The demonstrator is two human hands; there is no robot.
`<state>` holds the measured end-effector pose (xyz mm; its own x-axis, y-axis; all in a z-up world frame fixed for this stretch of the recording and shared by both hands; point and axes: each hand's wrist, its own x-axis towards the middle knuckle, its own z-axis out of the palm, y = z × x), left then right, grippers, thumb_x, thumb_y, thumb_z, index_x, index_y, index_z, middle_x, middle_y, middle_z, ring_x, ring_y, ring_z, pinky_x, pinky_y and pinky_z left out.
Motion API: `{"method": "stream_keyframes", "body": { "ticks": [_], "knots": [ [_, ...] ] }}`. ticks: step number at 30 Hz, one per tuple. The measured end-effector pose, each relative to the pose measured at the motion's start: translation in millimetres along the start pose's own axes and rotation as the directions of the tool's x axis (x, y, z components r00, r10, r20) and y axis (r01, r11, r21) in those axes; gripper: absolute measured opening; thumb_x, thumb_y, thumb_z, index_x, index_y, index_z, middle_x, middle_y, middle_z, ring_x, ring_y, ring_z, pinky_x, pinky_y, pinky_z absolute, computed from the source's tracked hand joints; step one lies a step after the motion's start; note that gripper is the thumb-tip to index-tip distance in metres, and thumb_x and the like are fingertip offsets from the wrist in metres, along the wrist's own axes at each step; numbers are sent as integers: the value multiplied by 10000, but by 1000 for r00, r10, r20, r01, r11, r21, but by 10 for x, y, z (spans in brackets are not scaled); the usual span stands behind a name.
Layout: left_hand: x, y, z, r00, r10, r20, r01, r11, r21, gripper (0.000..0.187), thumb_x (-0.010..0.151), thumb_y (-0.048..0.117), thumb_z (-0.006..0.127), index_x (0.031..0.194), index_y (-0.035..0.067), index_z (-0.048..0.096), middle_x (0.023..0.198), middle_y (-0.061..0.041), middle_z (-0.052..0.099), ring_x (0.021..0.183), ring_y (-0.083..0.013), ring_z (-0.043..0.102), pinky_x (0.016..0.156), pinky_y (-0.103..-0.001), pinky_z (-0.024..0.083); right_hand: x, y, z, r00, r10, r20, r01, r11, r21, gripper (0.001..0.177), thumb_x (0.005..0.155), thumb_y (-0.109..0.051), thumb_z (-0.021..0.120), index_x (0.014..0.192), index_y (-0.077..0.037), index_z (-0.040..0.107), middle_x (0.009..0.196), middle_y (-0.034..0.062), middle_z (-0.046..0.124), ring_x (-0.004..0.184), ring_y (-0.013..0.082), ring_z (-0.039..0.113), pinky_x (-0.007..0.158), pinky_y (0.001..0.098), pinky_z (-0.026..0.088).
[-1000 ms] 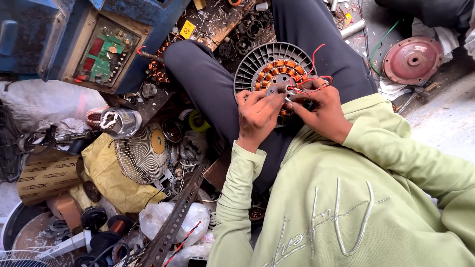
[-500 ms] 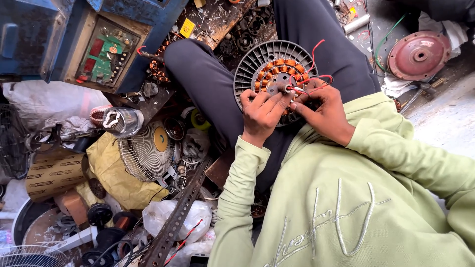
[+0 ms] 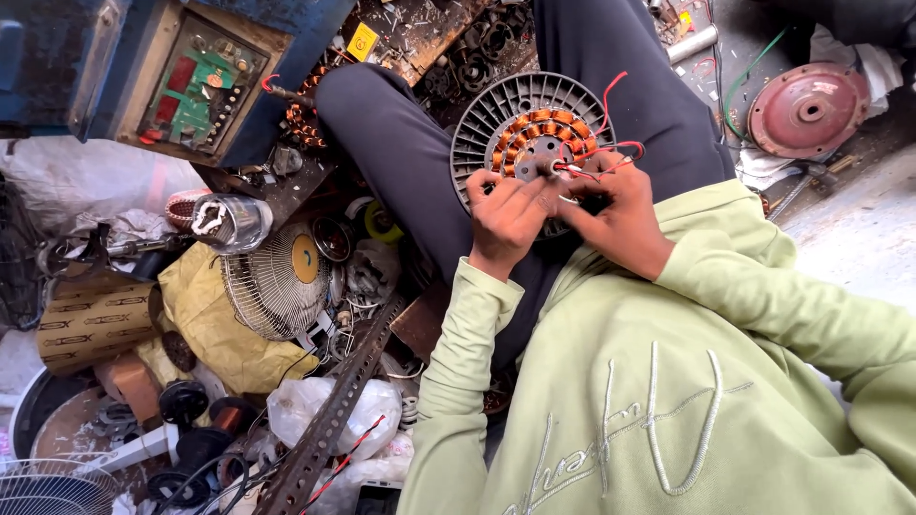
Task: Repairing or rewiring an electrical fan motor stator by connecting and trimming wires.
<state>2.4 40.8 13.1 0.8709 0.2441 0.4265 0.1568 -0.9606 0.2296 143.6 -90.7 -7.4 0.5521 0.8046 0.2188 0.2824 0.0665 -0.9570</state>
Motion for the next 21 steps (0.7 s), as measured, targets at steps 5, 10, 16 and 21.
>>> {"method": "stream_keyframes", "body": {
  "ticks": [5,10,16,21],
  "knots": [
    [135,96,-118,999,4,-49,0,997,76,205,972,205,712,1155,146,782,993,30,762,797,-118,625,968,-395,351,-36,79,-43,993,109,55,-111,993,31,138,819,-96,854,890,-25,758,796,78,566,788,216,531,691,347,408],
    [11,78,-35,999,-5,-44,10,993,120,160,981,156,683,1117,125,761,1017,3,769,812,-135,642,1013,-405,355,5,57,-69,983,155,96,-162,984,74,139,829,-105,850,888,-19,758,809,62,592,759,180,536,639,323,407],
    [22,101,-36,997,-53,-48,60,986,154,178,977,130,689,1138,122,767,1003,13,769,762,-133,616,1026,-396,366,-49,130,-36,975,207,80,-215,970,115,152,831,-90,862,859,-1,742,778,63,553,739,171,500,617,316,381],
    [73,71,-34,989,-121,-81,123,992,25,248,886,25,752,1109,133,764,974,23,761,751,-133,628,1019,-402,381,-26,120,-61,996,63,68,-66,997,44,127,812,-45,860,879,-12,757,752,51,579,792,180,522,720,318,423]
  ]
}}
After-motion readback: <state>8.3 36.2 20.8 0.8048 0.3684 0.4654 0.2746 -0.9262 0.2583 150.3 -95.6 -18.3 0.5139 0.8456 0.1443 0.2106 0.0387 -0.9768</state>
